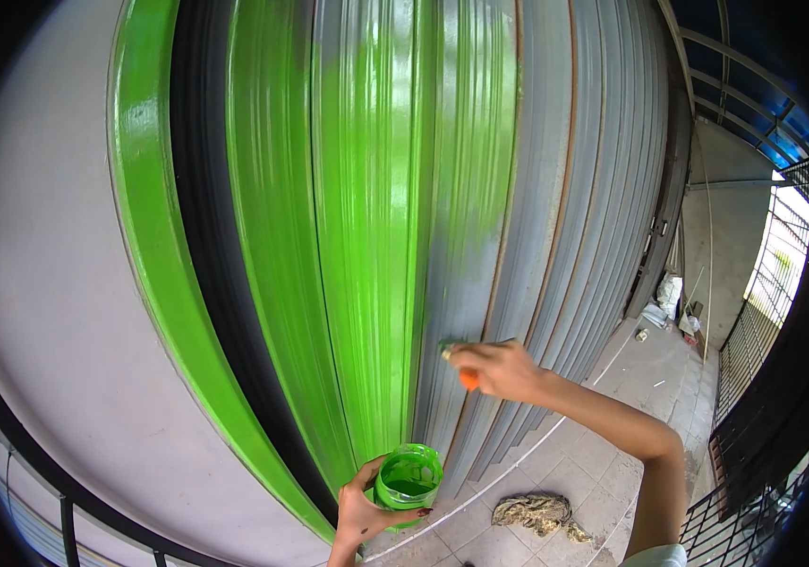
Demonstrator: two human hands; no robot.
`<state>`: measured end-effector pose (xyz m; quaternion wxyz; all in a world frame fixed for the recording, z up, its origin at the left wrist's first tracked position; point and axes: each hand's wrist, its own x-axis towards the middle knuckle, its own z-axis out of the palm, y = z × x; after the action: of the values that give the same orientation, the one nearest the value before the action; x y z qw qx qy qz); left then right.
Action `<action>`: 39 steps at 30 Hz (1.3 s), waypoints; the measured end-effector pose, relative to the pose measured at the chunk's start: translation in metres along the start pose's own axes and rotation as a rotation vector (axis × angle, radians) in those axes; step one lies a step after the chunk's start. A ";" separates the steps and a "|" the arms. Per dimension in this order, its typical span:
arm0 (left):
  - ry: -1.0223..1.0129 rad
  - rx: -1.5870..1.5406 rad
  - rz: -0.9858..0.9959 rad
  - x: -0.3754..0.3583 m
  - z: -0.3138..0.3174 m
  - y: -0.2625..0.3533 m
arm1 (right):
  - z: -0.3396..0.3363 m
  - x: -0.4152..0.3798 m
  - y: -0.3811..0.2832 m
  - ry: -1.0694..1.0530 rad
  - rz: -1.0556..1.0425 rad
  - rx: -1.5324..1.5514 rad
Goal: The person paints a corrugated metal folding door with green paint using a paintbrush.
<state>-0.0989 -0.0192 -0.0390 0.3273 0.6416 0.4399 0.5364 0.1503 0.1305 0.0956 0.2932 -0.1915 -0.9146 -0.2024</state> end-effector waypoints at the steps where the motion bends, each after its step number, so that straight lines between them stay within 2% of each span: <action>1: 0.001 0.016 0.015 0.000 -0.001 -0.001 | -0.011 0.002 -0.009 0.129 0.114 0.214; 3: -0.002 0.049 0.043 0.000 -0.005 -0.004 | -0.036 0.011 -0.025 0.377 0.361 0.638; 6: -0.005 0.112 0.053 0.005 -0.011 0.014 | -0.062 0.001 -0.062 0.355 0.295 0.957; 9: -0.033 0.163 0.082 0.008 -0.014 0.030 | -0.076 -0.011 -0.095 0.108 0.209 0.976; 12: -0.083 0.242 0.162 0.016 -0.012 0.039 | -0.075 -0.016 -0.105 0.035 0.132 0.791; 15: -0.120 0.323 0.310 0.023 -0.013 0.044 | -0.071 -0.024 -0.113 -0.025 0.126 0.791; 21: -0.219 0.456 0.444 0.033 -0.015 0.056 | -0.051 -0.039 -0.124 -0.040 0.067 0.694; 32: -0.331 0.513 0.448 0.039 -0.015 0.068 | -0.026 -0.041 -0.127 -0.078 0.050 0.660; 35: -0.336 0.521 0.447 0.039 -0.014 0.068 | -0.019 -0.046 -0.126 -0.181 0.066 0.659; 39: -0.329 0.487 0.432 0.040 -0.014 0.066 | -0.027 -0.042 -0.123 -0.082 0.187 0.746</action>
<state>-0.0968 -0.0091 0.0385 0.1104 0.8565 0.3507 0.3623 0.1365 0.0041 0.0581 0.3230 -0.1622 -0.9150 0.1795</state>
